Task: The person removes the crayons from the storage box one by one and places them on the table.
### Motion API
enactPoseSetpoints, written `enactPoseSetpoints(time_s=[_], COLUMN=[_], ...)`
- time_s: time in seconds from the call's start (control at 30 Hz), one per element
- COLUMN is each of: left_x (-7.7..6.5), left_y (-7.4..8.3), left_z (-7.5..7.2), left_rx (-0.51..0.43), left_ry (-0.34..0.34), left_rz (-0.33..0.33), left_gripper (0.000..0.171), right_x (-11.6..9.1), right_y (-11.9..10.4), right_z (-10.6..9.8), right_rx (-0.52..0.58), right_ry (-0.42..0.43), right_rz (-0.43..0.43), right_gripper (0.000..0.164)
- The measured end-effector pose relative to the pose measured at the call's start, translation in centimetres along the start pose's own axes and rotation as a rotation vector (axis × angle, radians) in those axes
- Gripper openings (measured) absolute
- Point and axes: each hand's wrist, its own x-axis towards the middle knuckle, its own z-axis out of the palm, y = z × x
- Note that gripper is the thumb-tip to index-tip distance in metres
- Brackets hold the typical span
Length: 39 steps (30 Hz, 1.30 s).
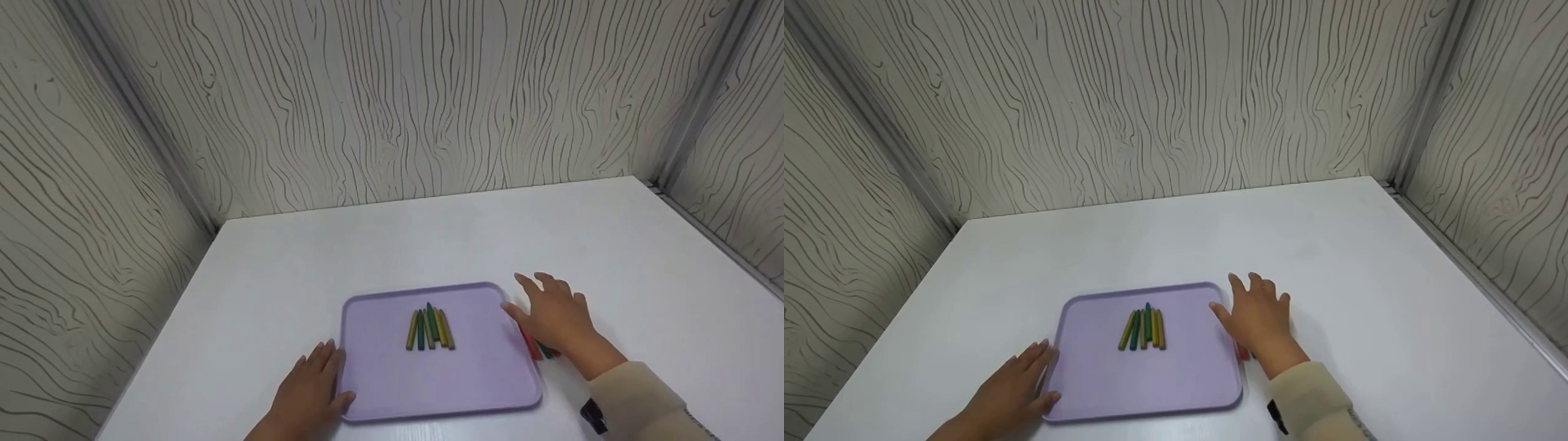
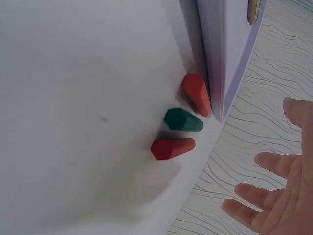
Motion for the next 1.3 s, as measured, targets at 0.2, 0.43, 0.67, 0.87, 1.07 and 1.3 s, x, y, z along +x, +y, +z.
enactPoseSetpoints(time_s=[0.2,0.43,0.67,0.87,1.07,1.3], left_x=[0.1,0.1,0.1,0.1,0.1,0.0], left_y=[-0.1,-0.2,-0.2,-0.1,-0.1,-0.1], left_z=[0.0,0.1,0.3,0.2,0.2,0.0], left_rx=[0.004,0.018,0.046,0.041,0.04,0.047], left_ry=[0.021,0.033,0.049,0.023,0.005,0.012], left_rz=[0.018,0.014,0.02,0.001,-0.009,0.009], left_gripper=[0.072,0.072,0.071,0.071,0.072,0.073], right_x=[0.3,0.7,0.9,1.1,1.2,1.3], right_y=[-1.2,-2.6,-3.8,-4.6,-5.4,-6.4], right_z=[0.8,1.6,2.3,3.1,3.8,4.5], right_rx=[-0.022,0.021,0.046,0.034,0.004,-0.049], right_ry=[0.007,-0.017,-0.032,-0.028,-0.036,-0.016], right_rz=[-0.042,-0.048,-0.059,-0.085,-0.104,-0.153], right_gripper=[0.069,0.069,0.067,0.067,0.067,0.064])
